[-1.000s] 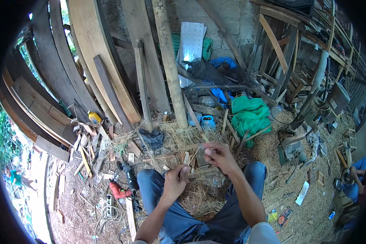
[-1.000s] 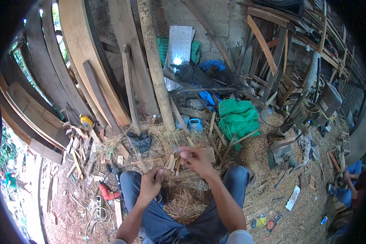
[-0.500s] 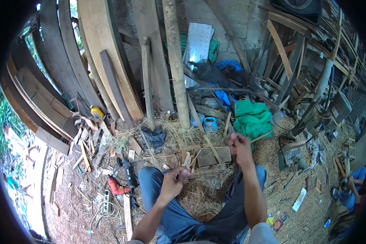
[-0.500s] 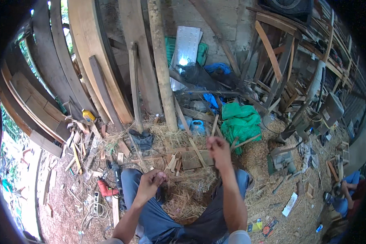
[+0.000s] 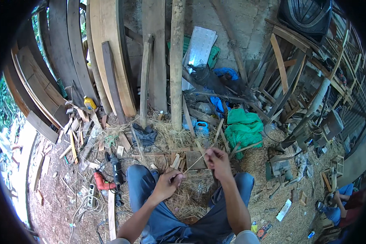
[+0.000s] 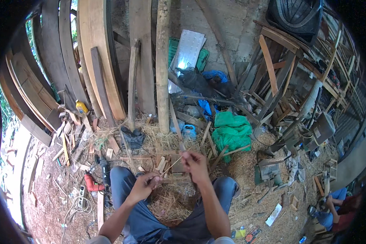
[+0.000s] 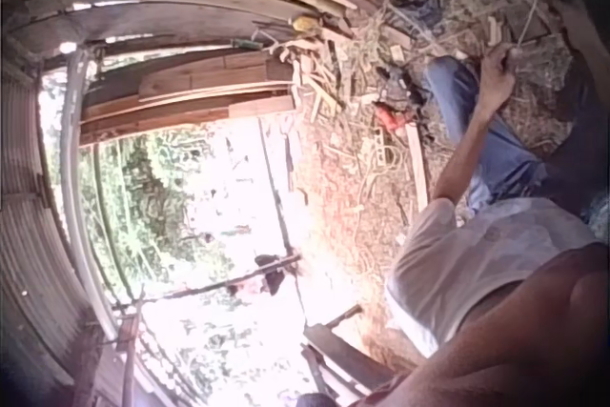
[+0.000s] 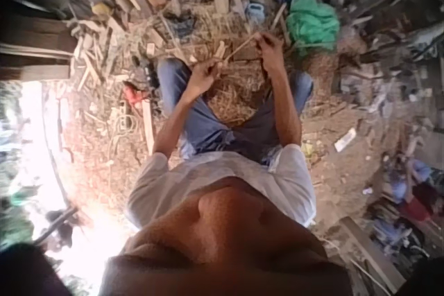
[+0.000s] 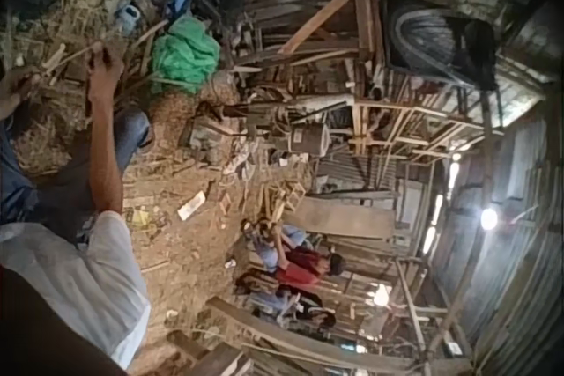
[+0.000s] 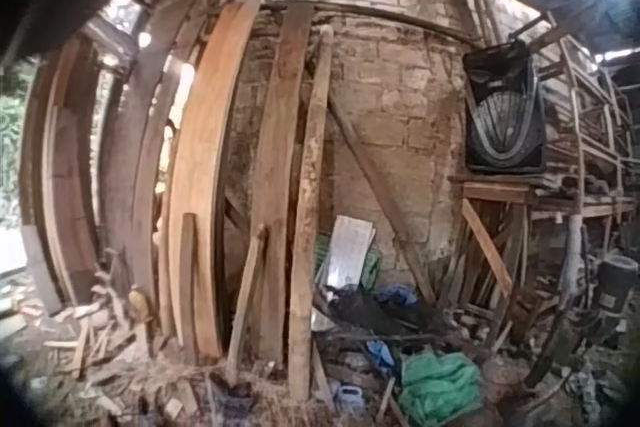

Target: The person shapes and thins bamboo strips by shaving and scraping them with a knife.

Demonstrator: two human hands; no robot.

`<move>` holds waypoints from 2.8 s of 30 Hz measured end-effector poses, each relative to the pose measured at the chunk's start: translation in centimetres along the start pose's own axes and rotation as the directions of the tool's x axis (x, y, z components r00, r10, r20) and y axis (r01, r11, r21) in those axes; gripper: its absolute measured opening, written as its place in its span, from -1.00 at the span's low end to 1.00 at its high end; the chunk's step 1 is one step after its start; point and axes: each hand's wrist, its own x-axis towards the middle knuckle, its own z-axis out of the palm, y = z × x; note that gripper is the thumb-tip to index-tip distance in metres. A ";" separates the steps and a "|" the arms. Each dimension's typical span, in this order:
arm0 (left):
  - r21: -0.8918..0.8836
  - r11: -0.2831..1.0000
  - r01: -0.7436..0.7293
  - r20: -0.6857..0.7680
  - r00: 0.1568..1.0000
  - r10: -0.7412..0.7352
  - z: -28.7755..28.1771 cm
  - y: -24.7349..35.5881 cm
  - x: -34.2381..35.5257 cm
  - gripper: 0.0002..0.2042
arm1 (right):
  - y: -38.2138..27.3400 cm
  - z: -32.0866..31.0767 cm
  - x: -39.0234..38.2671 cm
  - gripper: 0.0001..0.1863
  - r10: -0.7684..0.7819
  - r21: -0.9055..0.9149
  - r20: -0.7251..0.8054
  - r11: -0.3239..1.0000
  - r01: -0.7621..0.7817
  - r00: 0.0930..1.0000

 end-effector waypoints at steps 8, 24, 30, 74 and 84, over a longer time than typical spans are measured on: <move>0.152 0.987 -0.059 -0.156 0.984 0.083 1.1 2.0 0.6 -0.90 | 1.2 1.6 -1.0 -0.81 0.138 -0.125 0.087 0.984 -0.126 0.987; -0.061 0.998 0.009 -0.092 0.996 -0.015 -1.4 1.1 -2.7 -0.85 | -3.0 -8.0 1.7 -0.79 -0.163 0.045 -0.347 0.981 0.190 0.924; -0.136 0.991 -0.022 -0.117 0.993 0.006 0.8 1.1 0.3 -0.84 | 0.0 3.1 -1.9 -0.82 0.150 -0.120 0.162 0.984 -0.131 0.975; -0.176 0.978 0.113 0.032 0.994 -0.109 1.4 1.2 -1.7 -0.78 | -0.5 -2.4 0.7 -0.85 0.090 -0.174 -0.076 0.979 -0.102 0.993; -0.236 0.969 0.076 -0.085 0.992 -0.098 0.5 -0.6 -0.9 -0.86 | 0.1 -0.8 -0.8 -0.79 0.137 -0.191 0.004 0.972 -0.134 0.991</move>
